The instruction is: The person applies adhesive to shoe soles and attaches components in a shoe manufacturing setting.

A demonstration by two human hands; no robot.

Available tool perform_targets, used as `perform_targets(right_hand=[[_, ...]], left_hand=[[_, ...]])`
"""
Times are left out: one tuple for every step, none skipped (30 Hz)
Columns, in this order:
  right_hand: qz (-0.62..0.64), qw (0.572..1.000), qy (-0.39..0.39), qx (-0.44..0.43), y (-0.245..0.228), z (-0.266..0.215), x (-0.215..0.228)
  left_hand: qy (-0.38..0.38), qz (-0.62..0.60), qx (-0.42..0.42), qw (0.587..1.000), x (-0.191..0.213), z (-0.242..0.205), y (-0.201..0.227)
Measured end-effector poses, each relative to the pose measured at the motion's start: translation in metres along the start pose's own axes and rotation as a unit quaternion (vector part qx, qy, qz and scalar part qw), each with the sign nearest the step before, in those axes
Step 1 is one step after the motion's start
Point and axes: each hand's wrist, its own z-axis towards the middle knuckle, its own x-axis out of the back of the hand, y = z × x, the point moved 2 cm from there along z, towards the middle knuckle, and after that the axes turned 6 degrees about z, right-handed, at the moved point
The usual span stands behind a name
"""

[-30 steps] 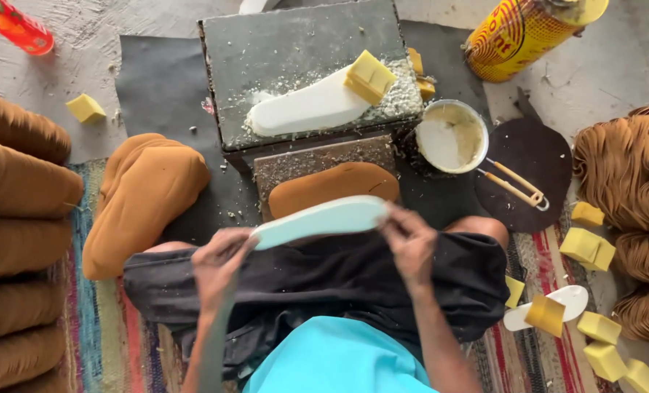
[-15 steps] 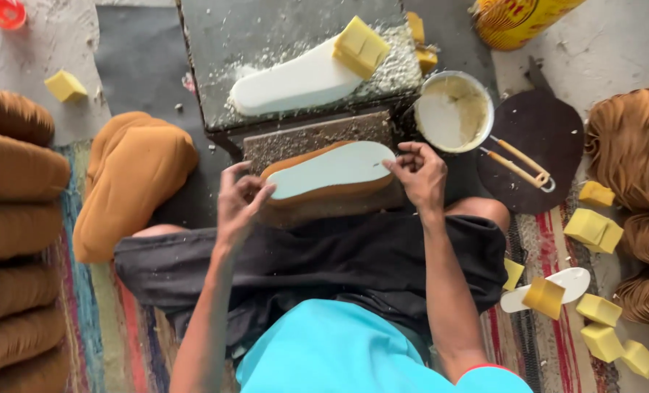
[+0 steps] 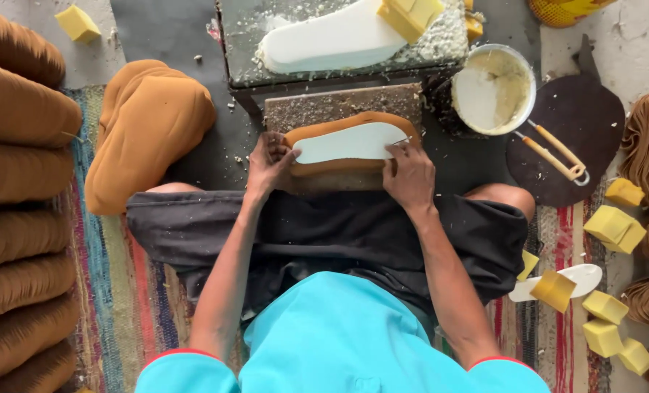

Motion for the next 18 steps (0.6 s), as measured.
perform_targets(right_hand=[[-0.009, 1.0, -0.019, 0.005, -0.009, -0.003, 0.0], [-0.018, 0.999, -0.039, 0.01, -0.018, -0.006, 0.001], [-0.02, 0.999, -0.041, 0.008, -0.02, -0.006, -0.005], [-0.072, 0.995, -0.07, -0.001, -0.021, -0.007, -0.011], [-0.124, 0.987, -0.098, -0.009, -0.022, -0.006, -0.018], [-0.125, 0.987, -0.099, -0.009, -0.021, -0.009, -0.022], [-0.135, 0.985, -0.102, -0.016, -0.02, -0.01, -0.028], [-0.145, 0.984, -0.105, -0.022, -0.02, -0.012, -0.034], [-0.144, 0.984, -0.106, -0.02, -0.018, -0.014, -0.039], [-0.151, 0.984, -0.092, -0.02, -0.015, -0.016, -0.043], [-0.158, 0.984, -0.078, -0.022, -0.012, -0.019, -0.046], [-0.158, 0.984, -0.079, -0.021, -0.011, -0.019, -0.047], [-0.161, 0.985, -0.067, -0.015, -0.01, -0.021, -0.048], [-0.164, 0.985, -0.055, -0.009, -0.009, -0.022, -0.049], [-0.163, 0.985, -0.055, -0.01, -0.011, -0.021, -0.047], [-0.155, 0.986, -0.056, -0.008, -0.012, -0.02, -0.045], [-0.147, 0.987, -0.057, -0.007, -0.013, -0.019, -0.044], [-0.146, 0.988, -0.056, -0.009, -0.016, -0.018, -0.043]], left_hand=[[-0.005, 0.002, 0.0, 1.0, 0.0, -0.003, 0.0], [-0.01, 0.003, 0.0, 1.0, -0.001, -0.006, 0.0], [-0.011, 0.002, 0.002, 1.0, -0.001, -0.006, 0.002], [-0.009, 0.012, 0.007, 1.0, -0.001, -0.006, 0.004], [-0.005, 0.021, 0.01, 1.0, -0.001, -0.004, 0.006], [-0.006, 0.02, 0.011, 1.0, -0.002, -0.004, 0.006], [-0.006, 0.015, 0.008, 1.0, -0.001, -0.004, 0.007], [-0.006, 0.011, 0.006, 1.0, 0.001, -0.005, 0.008], [-0.002, 0.011, 0.007, 1.0, 0.001, -0.006, 0.01], [0.003, 0.024, 0.004, 1.0, 0.0, -0.007, 0.013], [0.006, 0.036, 0.0, 0.999, -0.001, -0.008, 0.015], [0.008, 0.036, 0.001, 0.999, -0.001, -0.008, 0.014], [0.011, 0.037, 0.002, 0.999, -0.001, -0.007, 0.013], [0.015, 0.038, 0.002, 0.999, -0.002, -0.007, 0.012], [0.015, 0.038, 0.003, 0.999, -0.002, -0.007, 0.012], [0.015, 0.028, 0.008, 0.999, -0.003, -0.006, 0.012], [0.014, 0.019, 0.013, 1.0, -0.003, -0.006, 0.012], [0.013, 0.02, 0.013, 1.0, -0.004, -0.008, 0.013]])
